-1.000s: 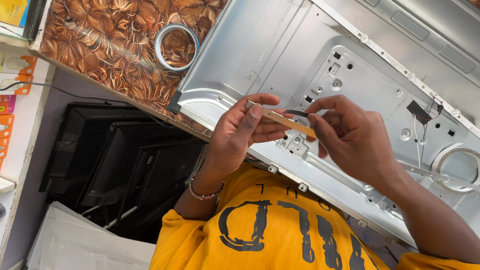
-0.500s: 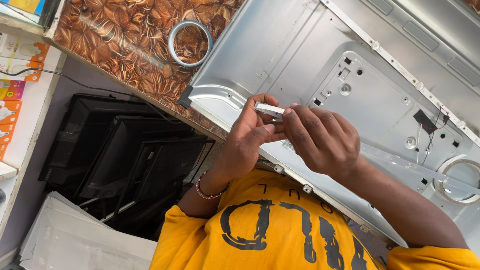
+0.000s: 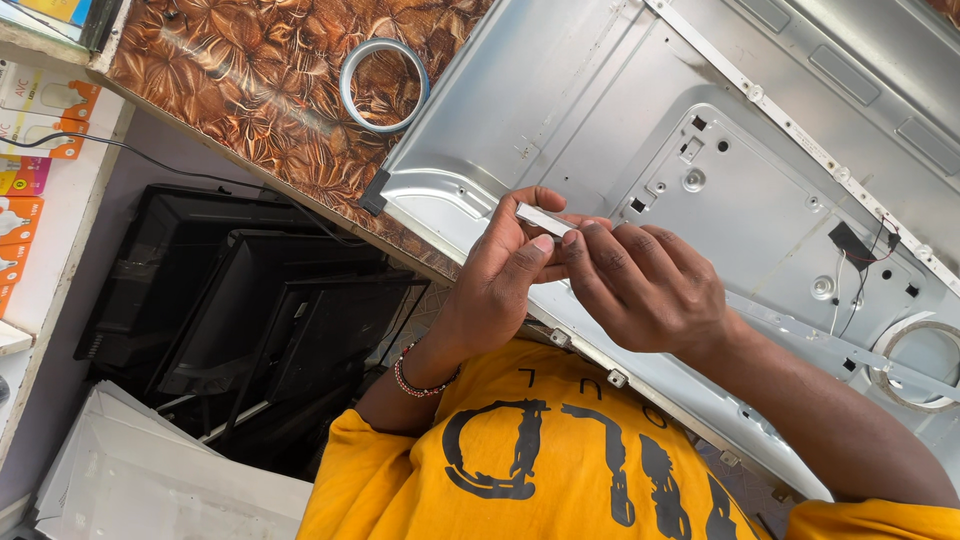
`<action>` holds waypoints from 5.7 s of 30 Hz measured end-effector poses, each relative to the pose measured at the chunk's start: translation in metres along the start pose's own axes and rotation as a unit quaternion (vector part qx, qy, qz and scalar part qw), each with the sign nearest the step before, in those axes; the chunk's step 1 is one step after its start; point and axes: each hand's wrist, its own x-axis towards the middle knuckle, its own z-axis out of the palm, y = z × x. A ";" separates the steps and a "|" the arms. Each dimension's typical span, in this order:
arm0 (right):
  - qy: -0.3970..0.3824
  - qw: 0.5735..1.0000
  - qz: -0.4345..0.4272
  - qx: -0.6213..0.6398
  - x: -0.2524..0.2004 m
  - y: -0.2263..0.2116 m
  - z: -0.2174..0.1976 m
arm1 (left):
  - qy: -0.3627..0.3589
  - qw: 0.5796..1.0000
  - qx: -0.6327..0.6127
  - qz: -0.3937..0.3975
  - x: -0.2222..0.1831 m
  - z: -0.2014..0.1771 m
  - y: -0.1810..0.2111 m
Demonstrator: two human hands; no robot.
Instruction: The person applies adhesive tape to LED backlight strips and installs them inside the chassis of a television.
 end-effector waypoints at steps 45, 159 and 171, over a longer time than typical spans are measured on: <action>0.015 0.999 0.013 0.037 -0.021 0.006 0.006 | -0.005 1.000 0.023 0.010 0.000 0.004 -0.008; -0.426 0.714 0.550 0.083 -0.180 0.023 -0.233 | 0.177 0.941 0.268 -0.108 0.042 0.033 0.029; -0.400 0.696 0.596 -0.032 -0.260 -0.004 -0.241 | 0.210 0.738 0.625 -0.143 0.052 0.056 0.049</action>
